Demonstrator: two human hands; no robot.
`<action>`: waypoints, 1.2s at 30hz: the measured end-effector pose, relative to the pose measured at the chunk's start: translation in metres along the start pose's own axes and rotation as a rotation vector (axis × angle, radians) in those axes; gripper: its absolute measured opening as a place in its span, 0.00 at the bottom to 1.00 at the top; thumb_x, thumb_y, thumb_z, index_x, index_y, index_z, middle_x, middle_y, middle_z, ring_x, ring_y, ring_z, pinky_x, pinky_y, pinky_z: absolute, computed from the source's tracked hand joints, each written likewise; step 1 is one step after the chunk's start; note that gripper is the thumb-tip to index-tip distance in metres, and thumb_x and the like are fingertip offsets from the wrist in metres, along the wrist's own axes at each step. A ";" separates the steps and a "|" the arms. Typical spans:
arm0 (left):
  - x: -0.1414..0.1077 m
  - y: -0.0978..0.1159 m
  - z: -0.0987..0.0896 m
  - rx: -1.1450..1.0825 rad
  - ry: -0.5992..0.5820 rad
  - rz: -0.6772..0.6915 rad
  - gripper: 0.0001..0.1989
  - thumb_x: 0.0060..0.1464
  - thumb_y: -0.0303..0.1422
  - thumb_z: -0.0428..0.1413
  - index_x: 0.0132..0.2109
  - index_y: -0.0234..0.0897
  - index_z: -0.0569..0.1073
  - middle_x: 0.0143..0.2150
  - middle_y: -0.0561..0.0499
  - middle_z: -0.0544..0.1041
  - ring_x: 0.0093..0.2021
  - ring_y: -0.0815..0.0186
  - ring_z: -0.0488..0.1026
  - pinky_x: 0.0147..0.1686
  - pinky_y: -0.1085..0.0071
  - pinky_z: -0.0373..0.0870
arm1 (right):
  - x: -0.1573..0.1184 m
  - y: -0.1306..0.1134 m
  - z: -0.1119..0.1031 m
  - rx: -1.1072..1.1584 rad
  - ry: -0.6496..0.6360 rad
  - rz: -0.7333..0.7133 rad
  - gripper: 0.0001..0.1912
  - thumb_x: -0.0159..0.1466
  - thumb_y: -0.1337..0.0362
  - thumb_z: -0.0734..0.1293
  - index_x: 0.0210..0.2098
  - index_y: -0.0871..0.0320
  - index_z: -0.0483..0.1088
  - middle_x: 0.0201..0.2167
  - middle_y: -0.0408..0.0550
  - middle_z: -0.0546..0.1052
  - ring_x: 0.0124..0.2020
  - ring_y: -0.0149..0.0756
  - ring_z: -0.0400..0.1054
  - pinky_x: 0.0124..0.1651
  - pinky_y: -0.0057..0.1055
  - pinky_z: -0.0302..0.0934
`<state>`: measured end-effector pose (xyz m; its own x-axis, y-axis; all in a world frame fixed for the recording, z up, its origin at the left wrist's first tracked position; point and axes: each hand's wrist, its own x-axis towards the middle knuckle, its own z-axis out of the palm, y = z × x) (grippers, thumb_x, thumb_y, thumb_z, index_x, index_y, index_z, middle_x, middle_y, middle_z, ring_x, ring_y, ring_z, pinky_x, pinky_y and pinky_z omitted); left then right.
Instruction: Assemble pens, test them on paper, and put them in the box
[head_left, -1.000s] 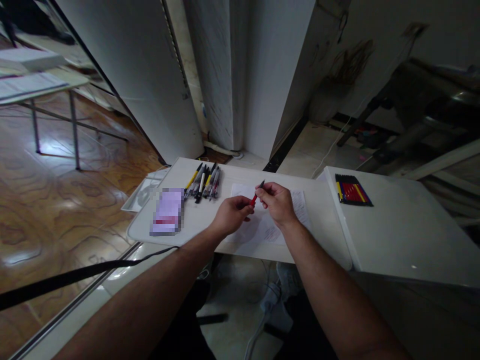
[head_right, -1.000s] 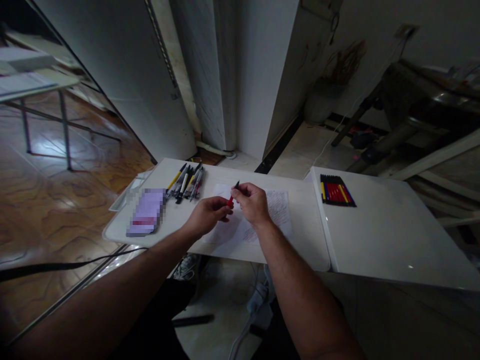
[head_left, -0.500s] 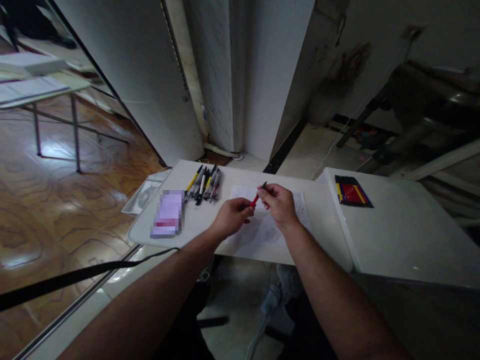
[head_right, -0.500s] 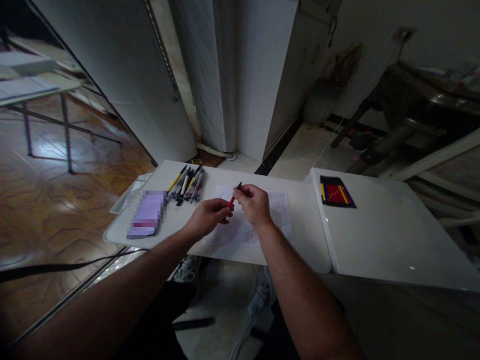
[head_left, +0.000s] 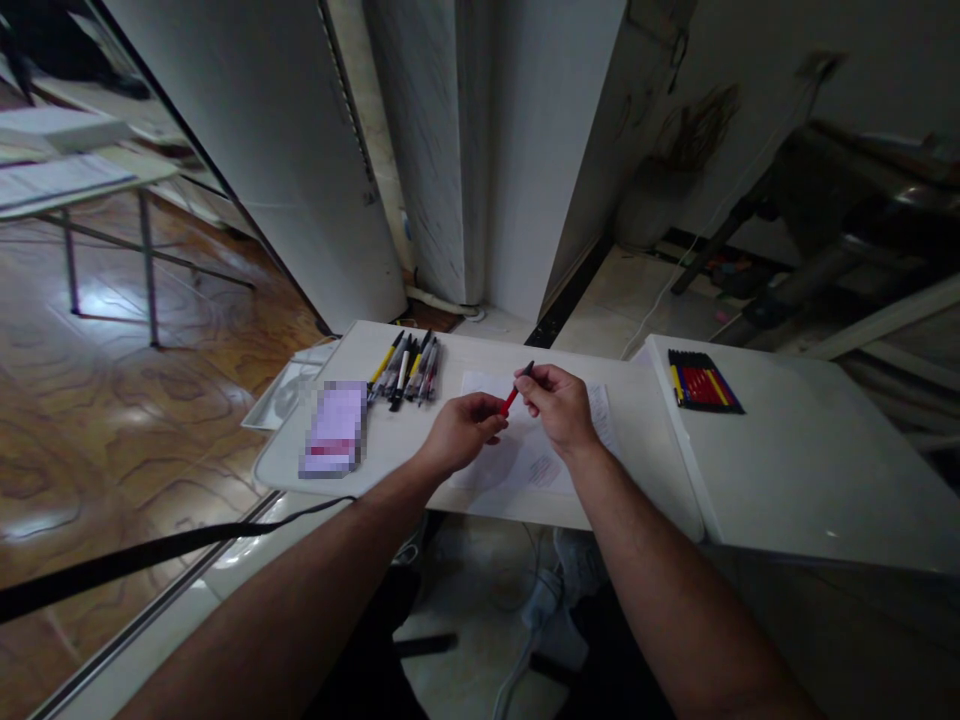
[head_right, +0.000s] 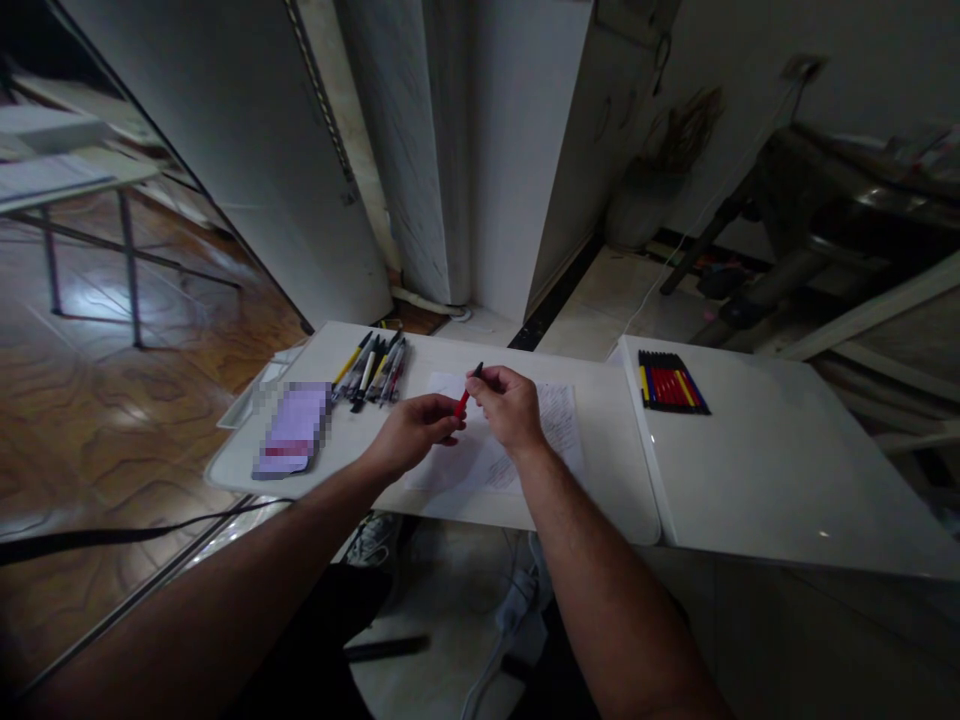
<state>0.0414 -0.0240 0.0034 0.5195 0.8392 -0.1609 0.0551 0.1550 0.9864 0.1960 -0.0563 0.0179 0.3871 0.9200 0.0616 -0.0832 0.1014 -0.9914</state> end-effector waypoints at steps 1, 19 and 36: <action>0.000 0.001 0.000 0.010 -0.007 -0.004 0.13 0.44 0.34 0.64 0.38 0.32 0.76 0.33 0.50 0.77 0.31 0.68 0.73 0.31 0.69 0.76 | 0.000 -0.001 0.000 0.008 0.004 -0.003 0.13 0.53 0.56 0.73 0.33 0.58 0.76 0.20 0.39 0.70 0.20 0.26 0.59 0.21 0.26 0.52; 0.002 0.003 -0.003 -0.011 0.017 -0.003 0.13 0.43 0.33 0.64 0.37 0.31 0.76 0.32 0.49 0.77 0.31 0.67 0.74 0.31 0.66 0.77 | 0.000 0.002 0.000 -0.023 -0.040 -0.023 0.12 0.54 0.56 0.72 0.33 0.58 0.75 0.20 0.39 0.70 0.18 0.25 0.57 0.20 0.26 0.50; 0.001 -0.004 -0.001 0.122 -0.039 0.016 0.11 0.50 0.35 0.60 0.38 0.32 0.76 0.32 0.48 0.77 0.32 0.65 0.75 0.31 0.67 0.77 | 0.000 0.006 0.001 -0.002 0.007 -0.018 0.14 0.54 0.56 0.73 0.34 0.59 0.75 0.20 0.40 0.71 0.19 0.26 0.59 0.20 0.25 0.52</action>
<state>0.0415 -0.0231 -0.0008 0.5536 0.8199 -0.1459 0.1482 0.0754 0.9861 0.1943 -0.0551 0.0116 0.3952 0.9152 0.0788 -0.0744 0.1174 -0.9903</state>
